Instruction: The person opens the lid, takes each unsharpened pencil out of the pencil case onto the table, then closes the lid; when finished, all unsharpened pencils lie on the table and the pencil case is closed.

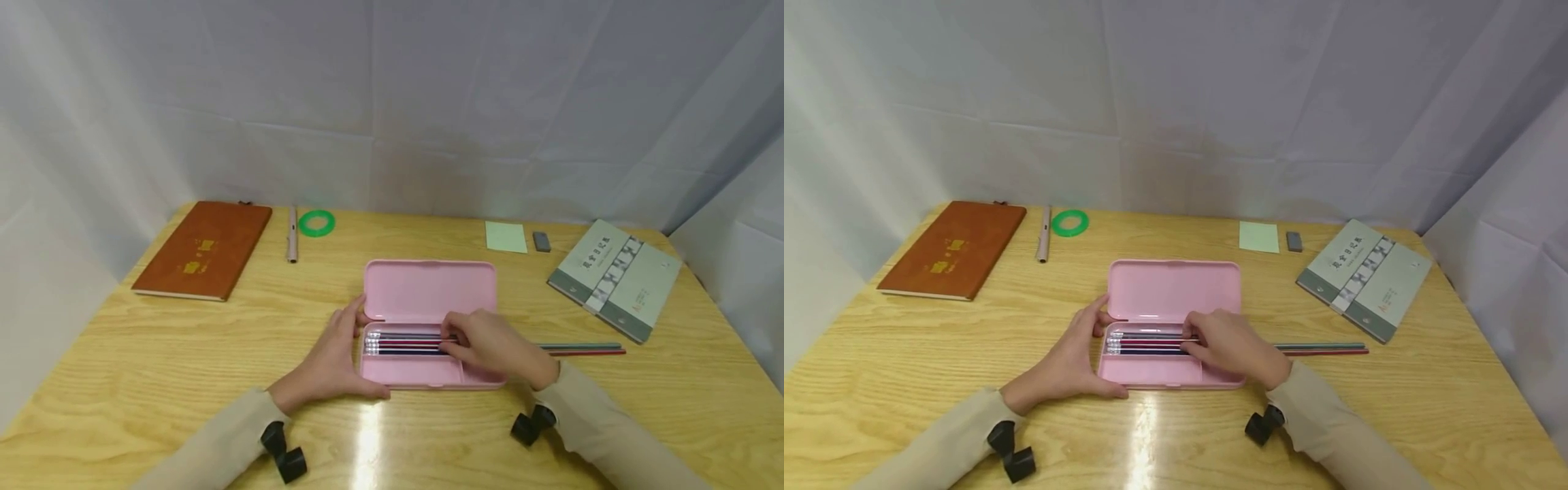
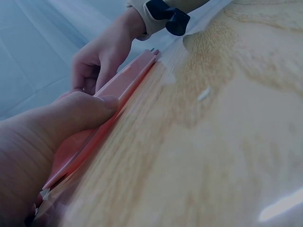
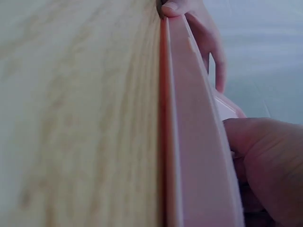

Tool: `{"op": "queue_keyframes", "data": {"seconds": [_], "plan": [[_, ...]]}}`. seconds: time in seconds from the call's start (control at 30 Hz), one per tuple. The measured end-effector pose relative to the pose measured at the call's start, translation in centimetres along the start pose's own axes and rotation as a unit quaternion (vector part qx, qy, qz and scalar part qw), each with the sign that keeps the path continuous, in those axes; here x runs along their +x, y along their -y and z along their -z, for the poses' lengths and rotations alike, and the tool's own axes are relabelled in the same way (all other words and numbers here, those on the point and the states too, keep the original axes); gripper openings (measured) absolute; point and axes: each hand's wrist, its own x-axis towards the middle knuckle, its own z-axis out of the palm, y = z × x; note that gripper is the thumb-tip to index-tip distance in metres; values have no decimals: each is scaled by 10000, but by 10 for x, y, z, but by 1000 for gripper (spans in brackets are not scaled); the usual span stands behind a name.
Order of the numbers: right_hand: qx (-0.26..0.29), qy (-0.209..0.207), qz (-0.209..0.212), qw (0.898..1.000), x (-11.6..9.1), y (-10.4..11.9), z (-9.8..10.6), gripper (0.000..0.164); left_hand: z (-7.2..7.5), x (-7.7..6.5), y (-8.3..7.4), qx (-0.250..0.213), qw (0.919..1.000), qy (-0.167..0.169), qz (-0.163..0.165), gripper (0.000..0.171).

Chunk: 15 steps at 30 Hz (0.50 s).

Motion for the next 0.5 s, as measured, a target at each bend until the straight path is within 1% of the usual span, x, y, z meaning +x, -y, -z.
{"op": "queue_keyframes", "data": {"seconds": [0.17, 0.27, 0.33, 0.4, 0.5], "plan": [[-138, 21, 100, 9999, -1, 0, -1, 7, -1, 0, -2, -10, 10000, -26, -70, 145], [-464, -69, 182, 9987, -2, 2, -1, 8, 0, -1, -1, -14, 10000, -37, -72, 145], [-653, -240, 202, 9974, -6, 3, 2, 7, 0, -1, -1, -22, 10000, -36, -63, 145], [-810, -533, 226, 9950, -14, 1, 7, 6, 0, -1, -1, -26, 10000, -42, -70, 145], [-803, -963, 181, 9919, -35, -10, 18, 5, 0, -1, -1, -72, 9999, -46, -74, 145]]}}
